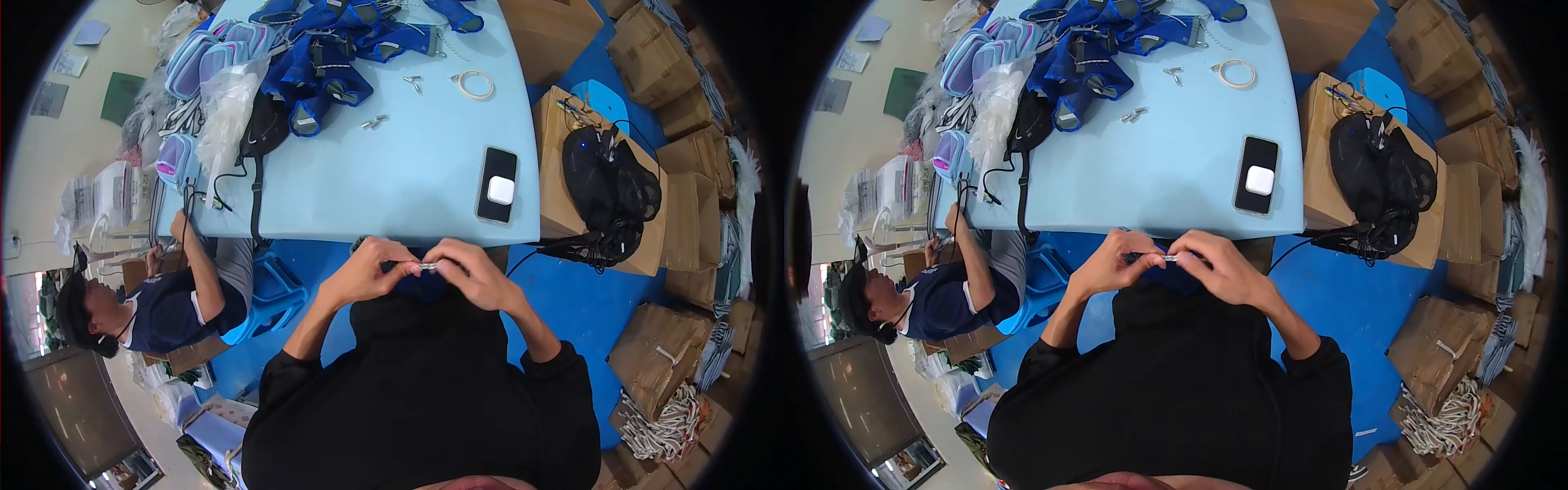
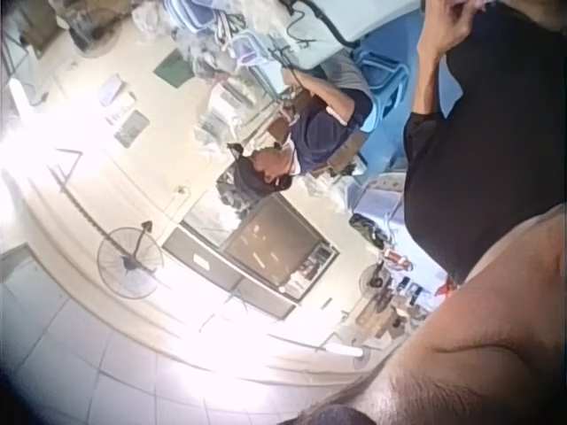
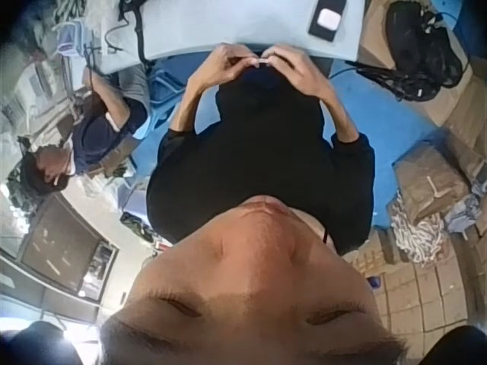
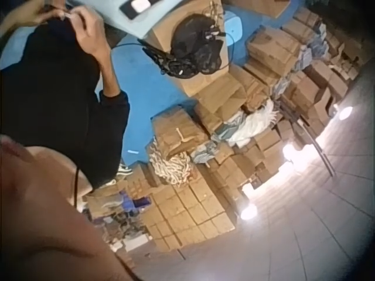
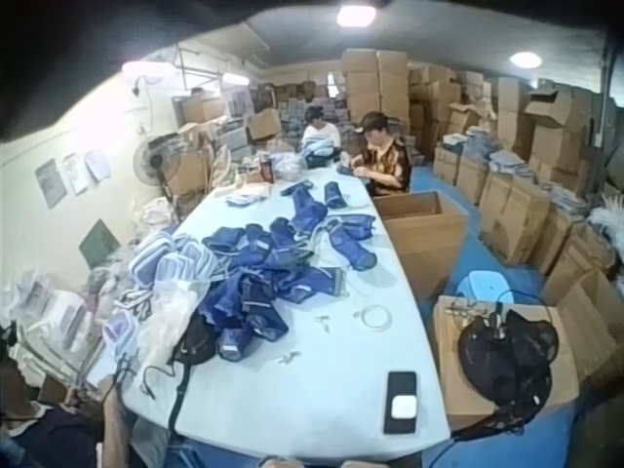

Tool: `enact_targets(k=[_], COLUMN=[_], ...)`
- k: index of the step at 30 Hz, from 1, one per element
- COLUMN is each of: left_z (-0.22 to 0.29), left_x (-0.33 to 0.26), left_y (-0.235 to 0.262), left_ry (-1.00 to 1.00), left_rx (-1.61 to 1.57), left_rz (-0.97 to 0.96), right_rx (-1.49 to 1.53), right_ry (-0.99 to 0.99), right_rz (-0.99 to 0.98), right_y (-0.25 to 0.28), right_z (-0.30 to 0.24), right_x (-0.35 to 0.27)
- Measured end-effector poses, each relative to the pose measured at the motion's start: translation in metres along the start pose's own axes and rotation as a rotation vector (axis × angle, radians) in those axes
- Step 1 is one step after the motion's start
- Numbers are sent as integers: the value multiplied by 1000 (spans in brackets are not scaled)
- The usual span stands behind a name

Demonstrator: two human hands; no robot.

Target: Attaching metal clips and rings to blue textile pouches in a production line setting.

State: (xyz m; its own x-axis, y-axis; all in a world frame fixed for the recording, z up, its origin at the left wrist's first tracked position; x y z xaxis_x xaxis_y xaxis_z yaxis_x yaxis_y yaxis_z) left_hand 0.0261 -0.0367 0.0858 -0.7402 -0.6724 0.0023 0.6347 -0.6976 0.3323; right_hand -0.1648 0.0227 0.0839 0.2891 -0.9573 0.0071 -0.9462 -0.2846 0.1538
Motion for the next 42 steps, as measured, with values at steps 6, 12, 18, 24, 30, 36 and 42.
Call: enact_targets(k=[6,12,18,24,30,36,42], left_z=[4,23,19,0,5,6,7], left_x=[-4,-22,-20,-8,-4,-4,-5], left_y=[7,25,23,-4,-31,-40,-38], left_ry=[-59,-167,-84,208,176,150,143], left_rx=[99,216,195,-29,-59,-45,-44], left_rz=[-9,-124,-125,111,72,59,106], right_rx=[-362,-411,-545,-469,-394,-312,-131], right_ry=[172,282,226,709,1054,445,779], right_rz=[-77,-88,-15,490,708,-275,114], right_y=[-4,-7,0,42,59,83,67], right_z=[-2,-18,-39,-155,-240,-282,-278], right_x=[-3,-23,-17,-27,-86,-66,-81])
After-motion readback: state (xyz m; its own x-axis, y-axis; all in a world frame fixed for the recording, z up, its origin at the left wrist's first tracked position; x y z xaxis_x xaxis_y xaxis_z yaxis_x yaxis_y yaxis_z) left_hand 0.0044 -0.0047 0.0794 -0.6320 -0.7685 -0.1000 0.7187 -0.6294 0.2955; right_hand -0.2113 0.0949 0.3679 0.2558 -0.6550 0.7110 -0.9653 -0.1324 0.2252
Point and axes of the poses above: each hand's wrist, its own x-axis towards the middle knuckle, its own y-axis out of the back of the hand, z = x × y, the point moved 4 cm from there along x, towards the middle knuckle, and after that the axes turned 2 degrees about z, right-handed, at the moved point
